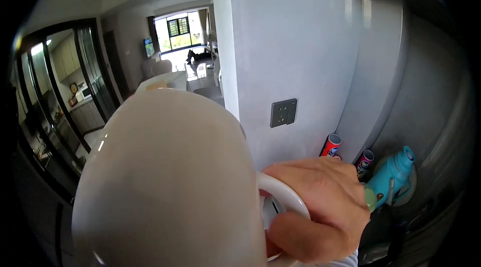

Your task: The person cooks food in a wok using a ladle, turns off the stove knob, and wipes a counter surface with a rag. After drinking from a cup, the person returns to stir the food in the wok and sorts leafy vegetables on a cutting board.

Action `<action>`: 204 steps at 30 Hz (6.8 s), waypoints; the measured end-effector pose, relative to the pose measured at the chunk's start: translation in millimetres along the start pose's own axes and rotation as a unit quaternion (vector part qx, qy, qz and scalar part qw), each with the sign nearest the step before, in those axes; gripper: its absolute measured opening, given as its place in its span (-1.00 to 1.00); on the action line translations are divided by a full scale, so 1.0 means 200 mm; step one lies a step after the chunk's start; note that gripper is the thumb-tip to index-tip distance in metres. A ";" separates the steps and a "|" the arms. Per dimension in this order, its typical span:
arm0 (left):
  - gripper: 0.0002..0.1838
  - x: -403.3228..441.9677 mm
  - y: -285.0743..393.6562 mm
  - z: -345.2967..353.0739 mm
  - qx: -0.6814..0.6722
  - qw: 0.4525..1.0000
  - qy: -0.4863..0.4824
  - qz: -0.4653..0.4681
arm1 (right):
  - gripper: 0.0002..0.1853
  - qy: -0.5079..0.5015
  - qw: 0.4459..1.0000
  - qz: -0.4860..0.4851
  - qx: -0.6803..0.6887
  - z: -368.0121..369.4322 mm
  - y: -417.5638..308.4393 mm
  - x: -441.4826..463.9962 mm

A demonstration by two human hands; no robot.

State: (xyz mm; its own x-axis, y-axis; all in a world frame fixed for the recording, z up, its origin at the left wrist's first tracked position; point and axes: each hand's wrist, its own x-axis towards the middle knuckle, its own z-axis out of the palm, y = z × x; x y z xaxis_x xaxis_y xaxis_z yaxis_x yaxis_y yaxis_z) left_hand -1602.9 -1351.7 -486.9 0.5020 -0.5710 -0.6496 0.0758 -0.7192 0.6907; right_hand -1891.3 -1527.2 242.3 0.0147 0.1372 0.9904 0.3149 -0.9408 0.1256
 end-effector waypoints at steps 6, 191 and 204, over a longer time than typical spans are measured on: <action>-0.86 -0.02 -0.02 -0.01 0.125 0.990 -0.012 0.068 | -0.74 -0.027 0.990 -0.111 0.084 -0.09 0.00 0.05; -0.87 2.42 -1.91 -9.67 -0.125 0.816 0.476 -0.304 | -0.82 -0.906 0.348 0.028 0.238 13.58 0.23 -2.49; -0.83 2.06 -2.08 -9.98 -0.850 0.010 0.496 -0.178 | -0.82 -0.924 0.183 -0.028 0.334 14.54 -1.45 -2.24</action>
State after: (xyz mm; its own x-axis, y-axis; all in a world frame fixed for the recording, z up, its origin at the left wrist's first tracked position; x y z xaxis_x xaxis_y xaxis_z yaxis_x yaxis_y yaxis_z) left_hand 291.4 -497.8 -407.1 -0.0931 0.2383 -0.9667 -0.2928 0.9214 0.2554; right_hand 769.9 -413.8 -404.1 0.0952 0.5930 -0.7996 0.4005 -0.7581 -0.5146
